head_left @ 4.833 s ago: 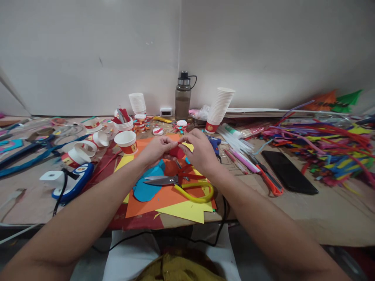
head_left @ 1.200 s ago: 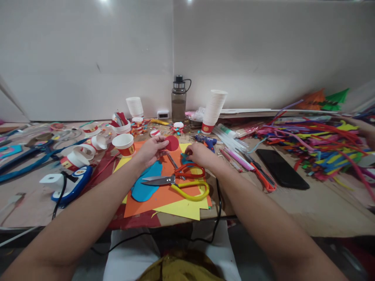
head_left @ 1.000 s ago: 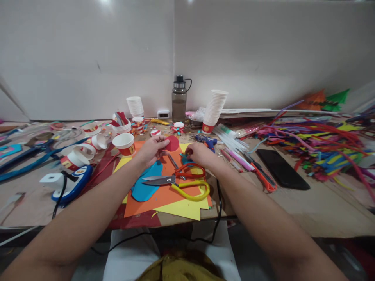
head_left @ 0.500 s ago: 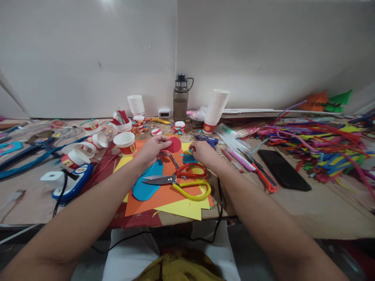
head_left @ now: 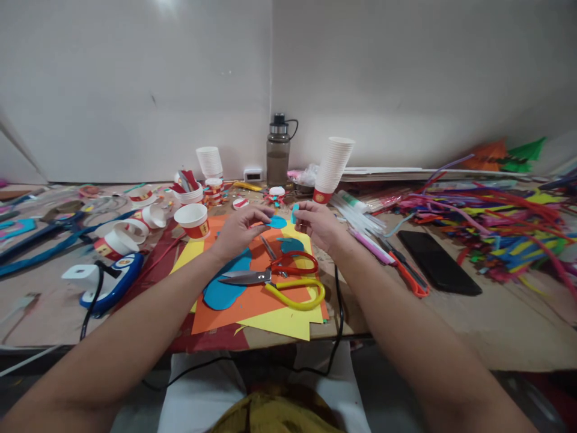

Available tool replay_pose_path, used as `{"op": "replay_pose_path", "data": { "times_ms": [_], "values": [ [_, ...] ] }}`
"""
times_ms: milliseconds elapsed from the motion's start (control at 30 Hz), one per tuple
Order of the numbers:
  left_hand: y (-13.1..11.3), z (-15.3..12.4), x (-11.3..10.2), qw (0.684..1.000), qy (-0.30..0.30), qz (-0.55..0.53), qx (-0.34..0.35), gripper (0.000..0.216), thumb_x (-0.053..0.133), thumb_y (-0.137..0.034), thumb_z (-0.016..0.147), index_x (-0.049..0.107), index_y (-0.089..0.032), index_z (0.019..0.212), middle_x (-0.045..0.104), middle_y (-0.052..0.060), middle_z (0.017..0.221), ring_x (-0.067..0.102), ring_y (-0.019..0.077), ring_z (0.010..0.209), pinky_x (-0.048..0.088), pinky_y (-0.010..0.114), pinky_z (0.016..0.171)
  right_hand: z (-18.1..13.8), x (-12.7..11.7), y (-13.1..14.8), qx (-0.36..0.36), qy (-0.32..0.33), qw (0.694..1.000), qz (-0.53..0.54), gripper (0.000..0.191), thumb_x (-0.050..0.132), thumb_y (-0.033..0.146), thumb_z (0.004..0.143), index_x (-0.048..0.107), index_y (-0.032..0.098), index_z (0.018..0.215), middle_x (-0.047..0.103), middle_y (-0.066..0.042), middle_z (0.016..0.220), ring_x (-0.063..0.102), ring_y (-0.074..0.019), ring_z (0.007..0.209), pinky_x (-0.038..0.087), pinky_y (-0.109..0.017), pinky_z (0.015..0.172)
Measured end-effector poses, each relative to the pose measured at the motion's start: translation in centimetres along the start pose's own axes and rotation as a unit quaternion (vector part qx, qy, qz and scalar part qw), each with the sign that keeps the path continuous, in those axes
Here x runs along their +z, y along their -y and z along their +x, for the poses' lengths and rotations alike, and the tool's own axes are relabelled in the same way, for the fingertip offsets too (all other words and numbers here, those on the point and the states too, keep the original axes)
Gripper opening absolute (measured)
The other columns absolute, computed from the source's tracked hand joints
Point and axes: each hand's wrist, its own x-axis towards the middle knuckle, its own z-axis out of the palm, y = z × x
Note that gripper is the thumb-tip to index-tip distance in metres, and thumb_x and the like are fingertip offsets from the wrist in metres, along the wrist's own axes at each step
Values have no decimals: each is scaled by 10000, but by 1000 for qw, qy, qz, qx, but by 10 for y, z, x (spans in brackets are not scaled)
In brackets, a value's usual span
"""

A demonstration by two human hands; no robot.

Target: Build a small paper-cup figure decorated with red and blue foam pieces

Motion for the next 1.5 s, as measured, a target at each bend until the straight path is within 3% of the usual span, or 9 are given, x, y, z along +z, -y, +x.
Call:
{"op": "replay_pose_path", "data": {
  "times_ms": [133, 367, 500, 600, 700, 800, 933, 1233, 1500],
  "values": [
    [-2, -1, -2, 991, 29, 106, 76, 65, 664, -134, 810, 660, -194, 834, 700, 77, 1112, 642, 182, 1064, 493, 392, 959, -6, 2, 5, 30, 32, 994, 99, 188, 720, 195, 635, 568, 176, 744, 530, 57, 586, 491, -74, 558, 419, -213, 558],
    [-6, -2, -1, 985, 39, 131, 103, 96, 658, -106, 802, 675, -196, 830, 653, 89, 1207, 595, 200, 1159, 465, 418, 1004, -10, 4, 2, 68, 66, 993, 67, 213, 763, 207, 651, 573, 167, 739, 592, 40, 634, 548, -78, 574, 470, -223, 584],
    [-10, -3, 2, 996, 36, 80, 32, 119, 642, -103, 773, 682, -209, 808, 627, 81, 1239, 562, 217, 1207, 432, 410, 1049, -10, 8, -1, 60, 62, 995, 57, 230, 779, 222, 646, 566, 171, 718, 584, 50, 575, 538, -78, 517, 474, -222, 549],
    [-11, -3, 6, 996, 4, -65, -66, 196, 604, -118, 754, 649, -207, 923, 607, 91, 1262, 571, 215, 1191, 487, 362, 976, -8, 9, -3, 29, 32, 998, 49, 227, 782, 220, 632, 574, 167, 709, 596, 48, 584, 544, -72, 515, 458, -205, 531],
    [-9, -2, 10, 963, -11, -197, -182, 273, 602, -240, 787, 590, -205, 1057, 656, 82, 1150, 660, 189, 983, 557, 309, 791, -6, 11, -6, 6, 14, 999, 29, 206, 765, 217, 621, 586, 161, 705, 586, 55, 584, 534, -64, 509, 452, -203, 529],
    [-7, -2, 11, 945, 21, -207, -254, 297, 640, -404, 796, 599, -164, 966, 688, 55, 880, 670, 165, 732, 563, 295, 656, -6, 13, -8, -7, 20, 1000, 2, 191, 747, 227, 614, 594, 159, 707, 586, 55, 593, 533, -67, 521, 457, -213, 543],
    [-8, -2, 11, 950, 20, -140, -277, 299, 722, -412, 734, 585, -153, 795, 655, 18, 705, 637, 144, 591, 557, 284, 591, -5, 12, -9, -32, 6, 999, -29, 158, 722, 222, 617, 599, 154, 689, 589, 55, 619, 521, -54, 551, 439, -191, 551],
    [-5, -3, 9, 942, 8, -99, -320, 254, 686, -374, 766, 545, -168, 810, 640, -2, 659, 572, 107, 412, 458, 214, 382, -5, 8, -8, -44, -2, 998, -34, 245, 658, 165, 671, 587, 195, 903, 511, 102, 507, 472, -66, 420, 413, -184, 413],
    [4, -3, 6, 950, -12, -85, -301, 245, 689, -375, 763, 569, -165, 806, 673, 28, 647, 532, 92, 390, 415, 196, 373, -2, 6, -8, -4, -14, 997, -76, 111, 732, 140, 698, 648, 145, 770, 578, 36, 529, 534, -72, 474, 514, -203, 467]
  ]
}}
